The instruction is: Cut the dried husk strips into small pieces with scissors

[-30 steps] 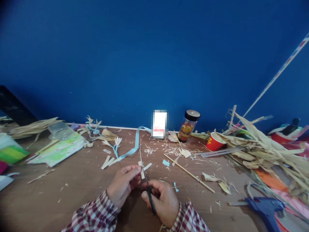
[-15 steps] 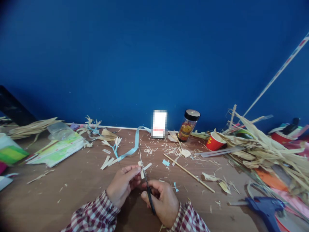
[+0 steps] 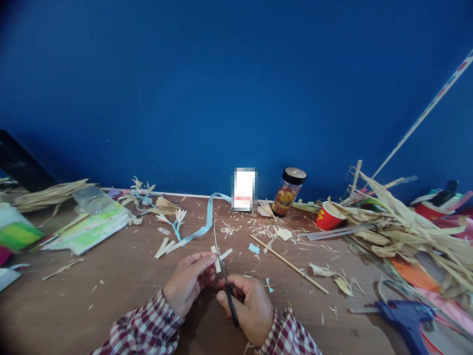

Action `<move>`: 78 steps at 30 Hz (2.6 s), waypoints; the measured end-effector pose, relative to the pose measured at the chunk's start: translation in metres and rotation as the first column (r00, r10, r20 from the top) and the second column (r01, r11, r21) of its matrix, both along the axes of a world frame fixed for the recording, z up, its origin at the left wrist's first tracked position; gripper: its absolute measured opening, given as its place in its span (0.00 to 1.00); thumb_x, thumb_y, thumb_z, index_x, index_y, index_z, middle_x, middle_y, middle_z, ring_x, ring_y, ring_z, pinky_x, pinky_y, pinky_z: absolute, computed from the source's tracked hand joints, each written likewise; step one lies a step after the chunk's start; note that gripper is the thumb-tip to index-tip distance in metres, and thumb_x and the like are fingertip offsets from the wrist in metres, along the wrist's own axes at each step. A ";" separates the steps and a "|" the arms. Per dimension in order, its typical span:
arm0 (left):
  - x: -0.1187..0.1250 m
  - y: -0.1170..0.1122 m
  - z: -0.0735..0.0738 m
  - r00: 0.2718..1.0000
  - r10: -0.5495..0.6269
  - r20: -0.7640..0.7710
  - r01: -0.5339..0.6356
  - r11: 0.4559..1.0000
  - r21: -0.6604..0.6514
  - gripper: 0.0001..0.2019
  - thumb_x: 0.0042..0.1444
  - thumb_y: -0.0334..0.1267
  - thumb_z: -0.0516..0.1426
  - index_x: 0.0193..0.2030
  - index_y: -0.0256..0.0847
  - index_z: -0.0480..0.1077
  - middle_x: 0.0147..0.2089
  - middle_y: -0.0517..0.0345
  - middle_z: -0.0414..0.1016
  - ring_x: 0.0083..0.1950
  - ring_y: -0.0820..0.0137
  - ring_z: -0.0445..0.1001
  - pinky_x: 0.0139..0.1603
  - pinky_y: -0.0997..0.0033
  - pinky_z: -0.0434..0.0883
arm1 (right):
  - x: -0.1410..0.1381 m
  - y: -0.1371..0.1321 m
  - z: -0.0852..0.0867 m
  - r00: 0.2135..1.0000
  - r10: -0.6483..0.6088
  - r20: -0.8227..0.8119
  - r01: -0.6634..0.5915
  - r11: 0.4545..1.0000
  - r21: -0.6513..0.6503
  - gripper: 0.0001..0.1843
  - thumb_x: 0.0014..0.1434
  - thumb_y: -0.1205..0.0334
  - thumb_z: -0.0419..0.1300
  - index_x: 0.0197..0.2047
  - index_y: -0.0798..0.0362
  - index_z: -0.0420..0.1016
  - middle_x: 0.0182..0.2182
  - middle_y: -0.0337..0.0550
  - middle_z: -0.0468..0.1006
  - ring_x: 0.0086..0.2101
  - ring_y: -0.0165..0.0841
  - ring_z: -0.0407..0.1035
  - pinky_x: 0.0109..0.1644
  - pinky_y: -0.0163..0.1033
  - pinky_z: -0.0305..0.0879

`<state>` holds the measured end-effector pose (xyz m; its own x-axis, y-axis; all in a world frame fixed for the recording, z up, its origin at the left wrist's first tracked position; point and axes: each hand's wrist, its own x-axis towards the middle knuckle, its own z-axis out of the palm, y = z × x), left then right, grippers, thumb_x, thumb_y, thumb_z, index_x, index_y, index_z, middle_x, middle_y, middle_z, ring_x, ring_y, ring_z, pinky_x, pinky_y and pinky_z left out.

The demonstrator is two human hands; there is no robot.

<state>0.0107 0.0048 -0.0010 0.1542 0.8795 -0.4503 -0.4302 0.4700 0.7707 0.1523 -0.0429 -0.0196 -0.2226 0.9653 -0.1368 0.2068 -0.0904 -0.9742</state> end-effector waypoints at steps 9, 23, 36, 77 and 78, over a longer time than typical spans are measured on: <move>-0.002 0.002 -0.002 1.000 0.027 -0.010 -0.027 1.000 -0.009 0.09 0.37 0.36 0.63 0.25 0.34 0.70 0.18 0.62 0.68 0.19 0.80 0.65 0.22 0.80 0.67 | 0.004 0.006 0.003 0.989 -0.099 -0.114 0.093 0.994 -0.054 0.20 0.52 0.50 0.56 0.41 0.58 0.69 0.15 0.33 0.64 0.17 0.24 0.57 0.19 0.28 0.52; -0.002 0.001 0.000 1.000 0.006 0.000 -0.006 0.998 0.063 0.09 0.39 0.37 0.63 0.26 0.34 0.69 0.19 0.63 0.68 0.21 0.80 0.65 0.23 0.81 0.67 | 0.000 0.001 0.000 0.985 -0.003 -0.174 0.006 1.000 0.014 0.19 0.52 0.51 0.56 0.42 0.57 0.68 0.18 0.33 0.64 0.19 0.24 0.57 0.21 0.28 0.53; -0.001 0.002 0.004 0.998 0.044 -0.047 -0.041 0.998 0.055 0.12 0.34 0.38 0.65 0.24 0.34 0.69 0.18 0.63 0.67 0.20 0.79 0.65 0.22 0.79 0.66 | 0.001 -0.002 0.002 0.985 0.039 -0.169 -0.038 0.999 0.011 0.20 0.52 0.50 0.55 0.41 0.58 0.68 0.19 0.35 0.67 0.20 0.25 0.59 0.22 0.29 0.54; -0.001 0.001 -0.002 0.999 0.033 -0.025 -0.032 0.999 0.041 0.10 0.35 0.37 0.64 0.24 0.33 0.70 0.17 0.62 0.68 0.19 0.80 0.65 0.22 0.80 0.66 | 0.001 0.001 -0.003 0.995 0.019 -0.099 -0.023 0.999 -0.032 0.17 0.52 0.54 0.57 0.41 0.57 0.69 0.17 0.32 0.64 0.18 0.24 0.58 0.21 0.28 0.54; -0.001 0.002 -0.002 0.999 0.033 -0.025 -0.032 0.999 0.042 0.10 0.35 0.37 0.64 0.24 0.33 0.70 0.17 0.62 0.68 0.18 0.80 0.65 0.21 0.80 0.66 | 0.001 0.001 -0.003 0.995 0.019 -0.093 -0.022 0.999 -0.033 0.17 0.52 0.54 0.57 0.41 0.57 0.69 0.16 0.32 0.64 0.18 0.24 0.58 0.21 0.28 0.53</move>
